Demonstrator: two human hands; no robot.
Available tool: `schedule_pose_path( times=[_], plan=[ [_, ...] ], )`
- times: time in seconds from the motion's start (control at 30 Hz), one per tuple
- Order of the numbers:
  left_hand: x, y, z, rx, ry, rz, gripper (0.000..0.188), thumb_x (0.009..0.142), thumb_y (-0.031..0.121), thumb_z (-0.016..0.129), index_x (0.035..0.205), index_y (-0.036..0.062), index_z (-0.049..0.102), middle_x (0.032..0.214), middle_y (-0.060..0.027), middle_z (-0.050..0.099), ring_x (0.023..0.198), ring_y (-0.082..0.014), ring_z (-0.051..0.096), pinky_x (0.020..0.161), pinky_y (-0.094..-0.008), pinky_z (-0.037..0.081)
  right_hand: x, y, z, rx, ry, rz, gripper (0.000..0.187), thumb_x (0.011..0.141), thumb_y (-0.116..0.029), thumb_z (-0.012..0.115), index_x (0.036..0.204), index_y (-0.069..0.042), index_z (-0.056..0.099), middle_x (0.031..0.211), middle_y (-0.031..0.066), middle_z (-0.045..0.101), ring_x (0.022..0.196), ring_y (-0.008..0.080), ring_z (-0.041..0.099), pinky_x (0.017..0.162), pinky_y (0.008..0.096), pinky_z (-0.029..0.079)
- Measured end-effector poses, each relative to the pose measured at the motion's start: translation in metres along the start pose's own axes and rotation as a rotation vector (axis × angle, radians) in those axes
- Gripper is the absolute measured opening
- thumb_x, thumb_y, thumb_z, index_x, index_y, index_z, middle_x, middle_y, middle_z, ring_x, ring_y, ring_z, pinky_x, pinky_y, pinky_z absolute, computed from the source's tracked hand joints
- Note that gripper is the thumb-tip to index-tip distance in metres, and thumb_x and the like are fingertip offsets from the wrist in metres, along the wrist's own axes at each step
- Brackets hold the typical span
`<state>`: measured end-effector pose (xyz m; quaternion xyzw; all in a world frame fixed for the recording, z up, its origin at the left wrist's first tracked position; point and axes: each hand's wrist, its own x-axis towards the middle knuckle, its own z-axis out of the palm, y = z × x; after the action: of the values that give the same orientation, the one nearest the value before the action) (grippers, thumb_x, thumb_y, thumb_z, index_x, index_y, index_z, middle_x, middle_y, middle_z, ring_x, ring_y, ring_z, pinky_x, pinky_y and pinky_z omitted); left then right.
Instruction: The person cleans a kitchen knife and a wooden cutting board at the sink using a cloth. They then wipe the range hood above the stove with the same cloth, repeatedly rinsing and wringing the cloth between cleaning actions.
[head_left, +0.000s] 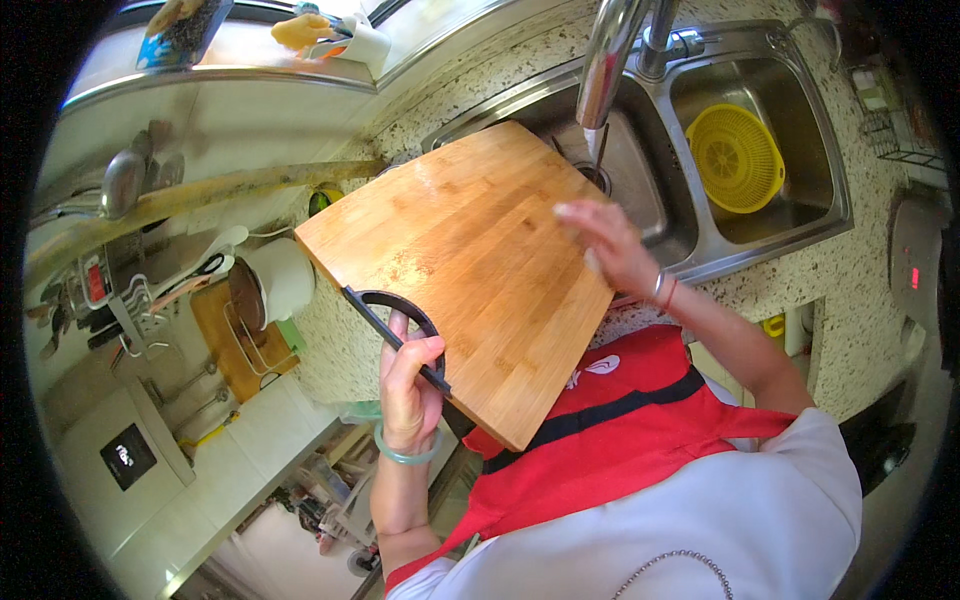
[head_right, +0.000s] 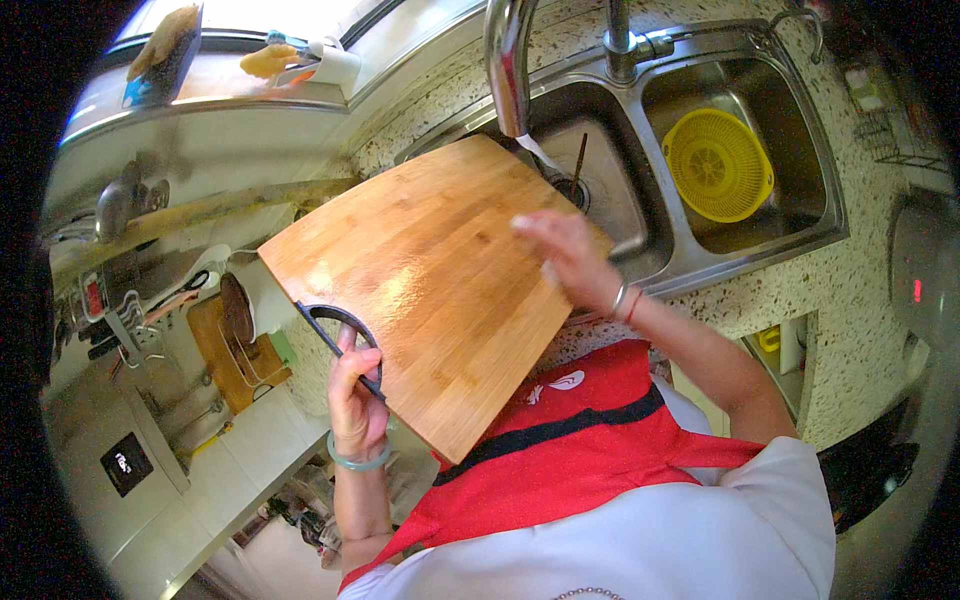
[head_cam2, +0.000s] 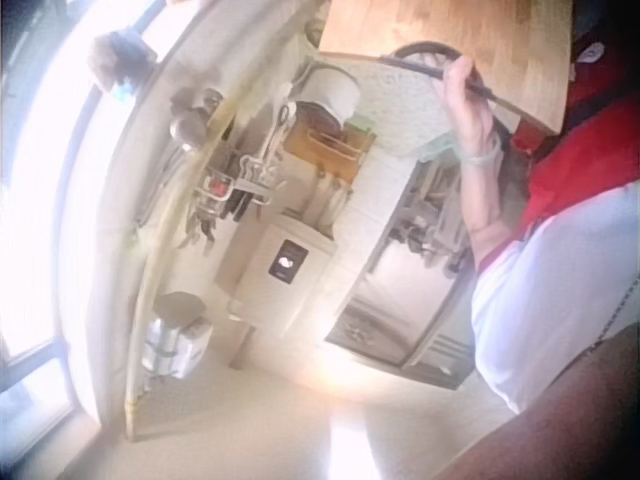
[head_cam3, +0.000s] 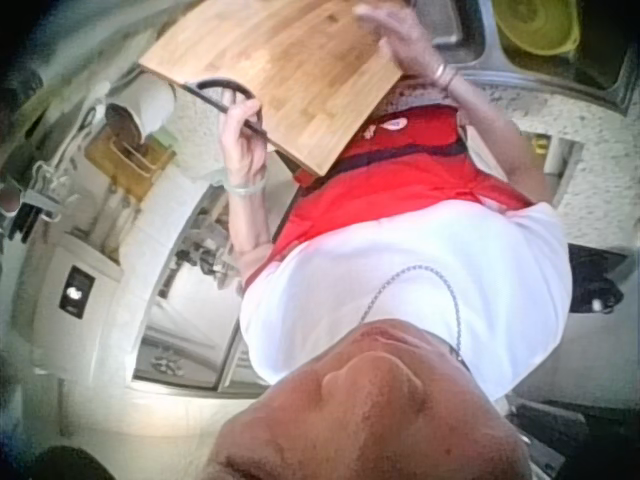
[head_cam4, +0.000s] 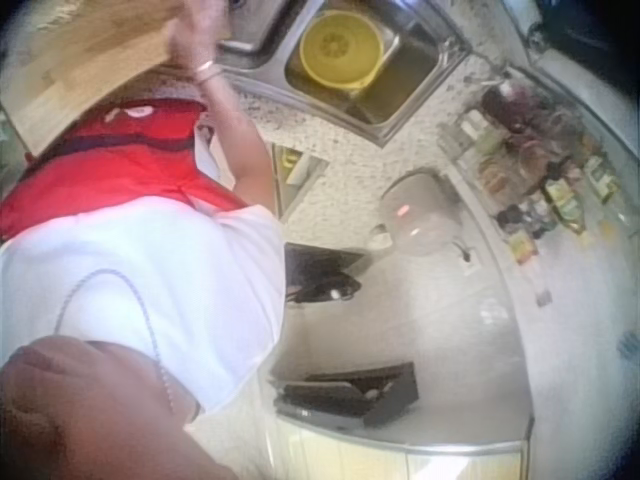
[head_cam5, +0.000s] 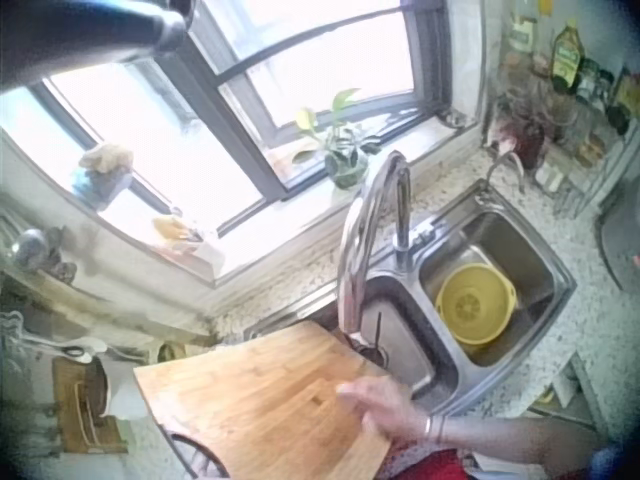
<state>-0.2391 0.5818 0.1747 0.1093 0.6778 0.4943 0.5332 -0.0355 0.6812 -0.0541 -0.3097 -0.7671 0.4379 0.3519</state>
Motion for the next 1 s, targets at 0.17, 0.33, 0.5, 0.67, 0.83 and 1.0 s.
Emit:
schedule_pose_path(
  times=[0.17,0.33,0.5,0.67,0.83,1.0],
  plan=[
    [-0.017,0.001,-0.017,-0.016,0.083,-0.017,0.062,0.074,0.007,0.056,0.131,-0.0033,0.037,0.076,0.0039,0.047,0.065,-0.0051,0.04,0.061,-0.0176,0.032,-0.02,0.127,0.002,0.17,-0.089,0.594,0.027,0.086,-0.015,0.052,0.108,-0.002,0.063,0.101,0.011,0.064,0.092,0.0253,0.06,0.086,0.0344,0.046],
    [-0.036,-0.016,-0.058,-0.169,-0.007,-0.087,0.07,0.073,0.013,0.054,0.136,-0.0034,0.03,0.114,-0.0097,0.055,0.092,-0.016,0.056,0.084,-0.0249,0.042,0.001,0.124,-0.009,0.713,-0.248,0.983,0.062,0.085,-0.061,0.05,0.103,-0.004,0.065,0.1,0.0049,0.063,0.088,0.0115,0.057,0.076,0.0257,0.046],
    [-0.034,-0.087,-0.151,-0.109,-0.183,-0.158,0.066,0.076,0.016,0.058,0.135,-0.0015,0.034,0.121,-0.0058,0.052,0.085,-0.0071,0.052,0.071,-0.0203,0.039,-0.004,0.094,0.007,0.344,-0.368,0.934,0.075,0.083,-0.07,0.042,0.095,0.0,0.065,0.083,0.0063,0.063,0.073,0.014,0.058,0.067,0.0262,0.044],
    [-0.017,-0.152,-0.19,-0.111,0.103,-0.115,0.029,0.094,0.021,0.051,0.116,0.0041,0.053,0.1,0.0009,0.058,0.079,-0.0052,0.049,0.069,-0.0195,0.038,-0.018,0.063,0.019,0.081,-0.342,0.866,0.071,0.086,-0.065,0.042,0.089,0.002,0.065,0.07,0.0092,0.063,0.055,0.0185,0.058,0.055,0.0333,0.045],
    [0.022,-0.21,-0.234,0.08,0.266,-0.06,0.029,0.097,0.022,0.042,0.11,0.0009,0.056,0.1,-0.0017,0.059,0.087,-0.0081,0.053,0.075,-0.0249,0.041,-0.03,0.058,0.045,-0.004,-0.247,0.704,0.06,0.09,-0.056,0.044,0.083,0.0,0.064,0.067,0.0171,0.061,0.055,0.0256,0.06,0.055,0.0372,0.045],
    [0.058,-0.235,-0.267,0.783,0.424,-0.211,0.037,0.093,0.028,0.041,0.107,-0.0022,0.058,0.101,-0.0207,0.064,0.097,-0.0336,0.059,0.084,-0.0395,0.044,-0.021,0.045,0.054,-0.107,-0.28,0.616,0.054,0.091,-0.051,0.046,0.083,0.0,0.063,0.071,0.0202,0.061,0.065,0.0341,0.061,0.059,0.0409,0.045]
  ],
)
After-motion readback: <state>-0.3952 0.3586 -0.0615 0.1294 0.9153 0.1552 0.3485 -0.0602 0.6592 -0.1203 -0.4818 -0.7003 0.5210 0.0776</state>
